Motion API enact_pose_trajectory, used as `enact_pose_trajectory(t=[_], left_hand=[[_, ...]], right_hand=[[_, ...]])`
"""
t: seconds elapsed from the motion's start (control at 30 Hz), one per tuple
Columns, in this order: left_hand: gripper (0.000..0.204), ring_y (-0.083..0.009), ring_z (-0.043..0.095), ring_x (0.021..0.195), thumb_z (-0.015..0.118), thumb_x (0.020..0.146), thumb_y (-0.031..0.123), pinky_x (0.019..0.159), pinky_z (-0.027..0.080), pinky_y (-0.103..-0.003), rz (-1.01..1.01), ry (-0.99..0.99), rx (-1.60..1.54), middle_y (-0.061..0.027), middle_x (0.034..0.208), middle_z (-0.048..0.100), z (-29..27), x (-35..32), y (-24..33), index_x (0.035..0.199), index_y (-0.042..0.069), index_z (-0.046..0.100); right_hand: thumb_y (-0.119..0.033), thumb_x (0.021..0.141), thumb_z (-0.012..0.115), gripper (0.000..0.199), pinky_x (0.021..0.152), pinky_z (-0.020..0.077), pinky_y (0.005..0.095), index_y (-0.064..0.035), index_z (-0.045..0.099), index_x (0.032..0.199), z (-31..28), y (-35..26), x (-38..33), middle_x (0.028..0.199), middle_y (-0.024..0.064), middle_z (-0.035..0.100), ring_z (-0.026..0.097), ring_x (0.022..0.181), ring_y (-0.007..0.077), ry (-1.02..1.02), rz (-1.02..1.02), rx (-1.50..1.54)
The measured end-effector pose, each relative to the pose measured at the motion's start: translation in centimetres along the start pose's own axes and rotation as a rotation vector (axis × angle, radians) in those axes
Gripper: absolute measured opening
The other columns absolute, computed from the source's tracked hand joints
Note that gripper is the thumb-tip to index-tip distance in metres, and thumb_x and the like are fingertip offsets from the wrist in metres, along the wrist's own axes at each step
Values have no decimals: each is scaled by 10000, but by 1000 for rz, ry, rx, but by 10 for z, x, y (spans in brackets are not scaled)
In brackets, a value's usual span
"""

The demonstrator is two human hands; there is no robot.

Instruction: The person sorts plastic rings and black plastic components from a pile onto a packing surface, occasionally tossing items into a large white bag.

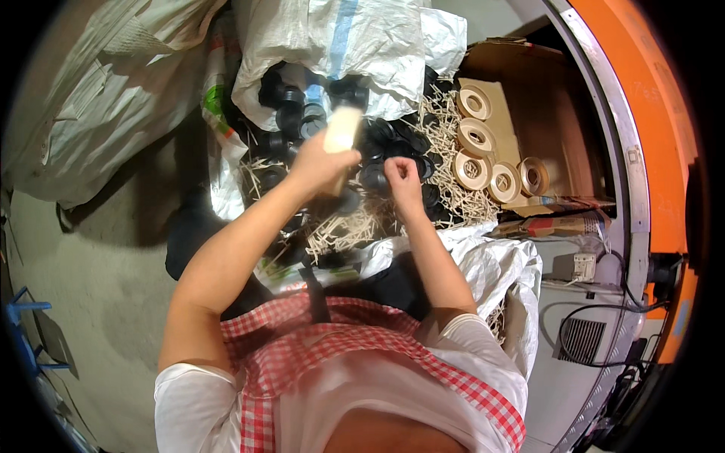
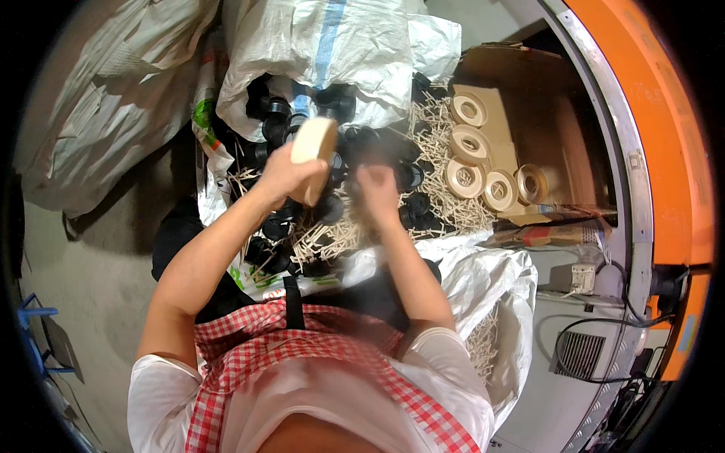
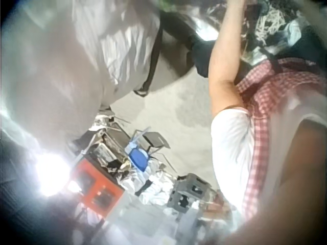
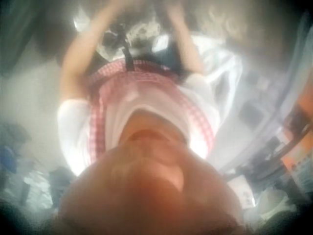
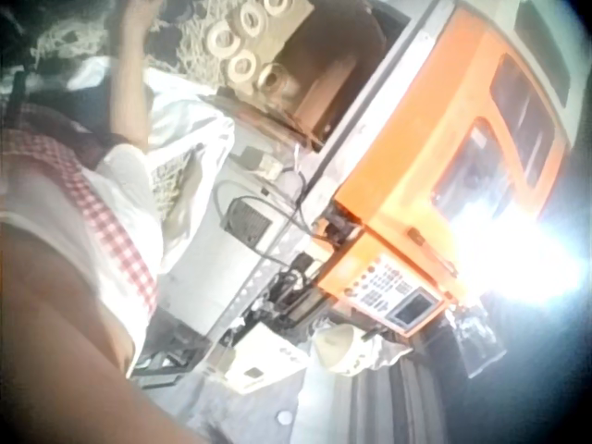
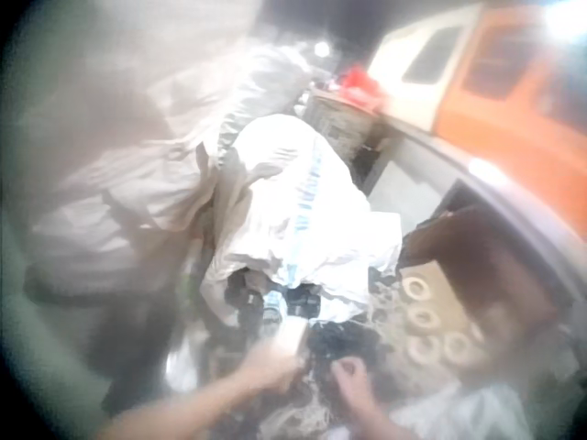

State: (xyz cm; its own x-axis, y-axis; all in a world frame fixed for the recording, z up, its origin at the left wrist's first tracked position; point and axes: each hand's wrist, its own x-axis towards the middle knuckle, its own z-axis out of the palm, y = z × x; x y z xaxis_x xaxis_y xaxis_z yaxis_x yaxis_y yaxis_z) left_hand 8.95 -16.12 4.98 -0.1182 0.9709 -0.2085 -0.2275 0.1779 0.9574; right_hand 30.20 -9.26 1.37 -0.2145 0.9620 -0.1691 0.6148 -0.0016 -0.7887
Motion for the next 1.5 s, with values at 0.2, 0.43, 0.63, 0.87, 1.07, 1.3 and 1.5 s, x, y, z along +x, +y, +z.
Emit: enact_pose_trajectory(t=[0.2,0.43,0.63,0.87,1.07,1.3,1.5], left_hand=[[474,-150,592,866,679,716,166,737,502,-286,7,-125,-107,-73,994,601,4,-14,-6,1134,6,523],[479,-147,605,896,676,784,294,753,506,-291,-212,-423,-197,-73,1043,608,-1,-16,8,1154,22,542],[452,-166,626,884,671,791,297,745,528,-291,-378,-447,-229,-84,1040,619,-1,-14,13,1134,27,556],[423,-137,579,902,672,800,216,757,498,-284,-85,-405,-214,-65,1042,593,8,-11,-6,1150,23,535],[430,-134,587,868,669,797,211,745,500,-285,-37,-323,-136,-69,1001,606,14,-9,-13,1147,2,534],[446,-138,589,887,674,796,207,772,489,-286,-89,-256,-74,-76,1013,612,13,-3,-25,1160,-4,525],[557,-164,542,1016,684,781,171,858,453,-308,-31,-157,-175,-96,1123,563,11,1,-27,1253,3,438]], right_hand=[[-243,823,617,653,1040,293,387,-58,272,1347,63,-32,-37,1320,160,363,358,1243,279,-144,-136,465],[-226,527,856,889,1000,360,411,-72,404,1276,0,-43,-42,1328,187,366,389,1209,366,-220,-788,-319],[-268,548,828,800,964,372,440,-69,458,1230,-14,-49,-33,1254,195,435,431,1147,375,-272,-1454,-588],[-220,711,767,961,842,496,397,-56,120,1403,-1,-70,-36,1275,153,406,486,1124,280,-489,293,584],[-253,764,733,1021,708,545,318,-85,-28,1423,-16,-31,-24,1394,235,285,544,1033,229,-454,-256,125],[-545,850,511,796,524,491,272,-31,199,1371,12,-11,-22,932,158,608,592,586,183,-129,-546,111],[-379,896,542,544,490,454,269,9,425,1259,-10,7,-2,662,76,596,563,530,161,-501,319,269]])
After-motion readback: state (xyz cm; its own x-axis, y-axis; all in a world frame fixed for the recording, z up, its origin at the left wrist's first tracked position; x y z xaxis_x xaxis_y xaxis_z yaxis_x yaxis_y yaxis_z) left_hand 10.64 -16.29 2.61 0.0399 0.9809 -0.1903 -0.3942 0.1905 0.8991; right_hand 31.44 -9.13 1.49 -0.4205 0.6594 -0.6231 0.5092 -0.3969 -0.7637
